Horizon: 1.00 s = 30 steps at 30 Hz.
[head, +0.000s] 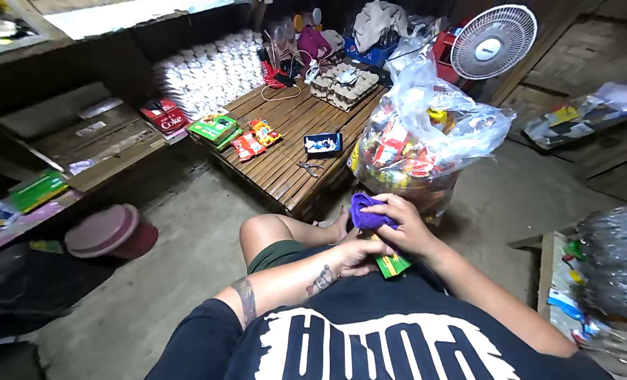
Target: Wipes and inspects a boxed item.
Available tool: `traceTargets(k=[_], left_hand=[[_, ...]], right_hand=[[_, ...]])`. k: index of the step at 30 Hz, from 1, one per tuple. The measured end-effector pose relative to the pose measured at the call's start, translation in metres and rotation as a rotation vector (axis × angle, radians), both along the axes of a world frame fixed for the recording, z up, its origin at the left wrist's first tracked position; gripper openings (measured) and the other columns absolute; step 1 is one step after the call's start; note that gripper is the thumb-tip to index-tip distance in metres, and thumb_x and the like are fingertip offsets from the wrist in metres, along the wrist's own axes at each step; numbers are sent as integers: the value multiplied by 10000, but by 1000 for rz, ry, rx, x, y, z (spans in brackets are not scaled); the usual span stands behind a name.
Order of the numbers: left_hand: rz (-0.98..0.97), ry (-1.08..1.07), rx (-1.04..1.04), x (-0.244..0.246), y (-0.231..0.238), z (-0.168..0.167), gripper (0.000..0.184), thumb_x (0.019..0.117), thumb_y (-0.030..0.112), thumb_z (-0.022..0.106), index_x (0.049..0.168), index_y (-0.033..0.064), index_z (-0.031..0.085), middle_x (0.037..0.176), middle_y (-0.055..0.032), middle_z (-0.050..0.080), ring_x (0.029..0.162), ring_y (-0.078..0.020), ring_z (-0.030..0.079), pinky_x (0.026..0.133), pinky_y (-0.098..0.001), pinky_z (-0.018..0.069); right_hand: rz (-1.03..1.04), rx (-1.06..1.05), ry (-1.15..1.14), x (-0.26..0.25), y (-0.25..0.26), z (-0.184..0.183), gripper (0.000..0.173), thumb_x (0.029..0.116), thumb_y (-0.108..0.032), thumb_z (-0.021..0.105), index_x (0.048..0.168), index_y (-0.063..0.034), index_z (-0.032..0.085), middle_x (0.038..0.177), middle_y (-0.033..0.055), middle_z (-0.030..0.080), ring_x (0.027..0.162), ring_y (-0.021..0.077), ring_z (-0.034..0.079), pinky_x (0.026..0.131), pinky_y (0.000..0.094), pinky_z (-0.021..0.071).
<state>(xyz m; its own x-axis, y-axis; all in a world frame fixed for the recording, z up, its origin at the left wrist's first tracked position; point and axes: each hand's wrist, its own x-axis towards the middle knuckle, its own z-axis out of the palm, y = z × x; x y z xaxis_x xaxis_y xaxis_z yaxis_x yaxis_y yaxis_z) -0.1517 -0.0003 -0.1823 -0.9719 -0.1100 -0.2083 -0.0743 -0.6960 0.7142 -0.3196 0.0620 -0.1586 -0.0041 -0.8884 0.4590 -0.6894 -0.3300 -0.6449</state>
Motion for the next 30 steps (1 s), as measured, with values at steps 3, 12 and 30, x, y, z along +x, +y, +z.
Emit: traceTargets(k=[3, 12, 30], left_hand=[[4, -35, -15, 3, 1, 7, 137, 925, 47, 562, 1019, 116, 634, 914, -41, 752, 835, -139, 732, 761, -311, 610], [-7, -5, 18, 3, 3, 8, 169, 939, 26, 548, 1078, 114, 590, 949, -68, 750, 869, -175, 737, 781, -345, 615], [-39, -20, -96, 5, 8, 9, 100, 921, 58, 590, 948, 132, 652, 865, -22, 740, 779, -107, 709, 731, -280, 589]], right_hand=[[-102, 155, 10, -11, -4, -3, 397, 926, -273, 553, 1264, -168, 734, 1314, 120, 651, 1266, 280, 564, 1067, 500, 440], [-167, 429, 68, -13, -11, 6, 442, 1017, -329, 463, 1376, -153, 653, 1442, 146, 575, 1394, 335, 468, 1150, 560, 350], [-56, 370, 227, 1, -8, 28, 452, 982, -346, 467, 1337, -153, 669, 1351, 111, 636, 1317, 310, 536, 1079, 569, 400]])
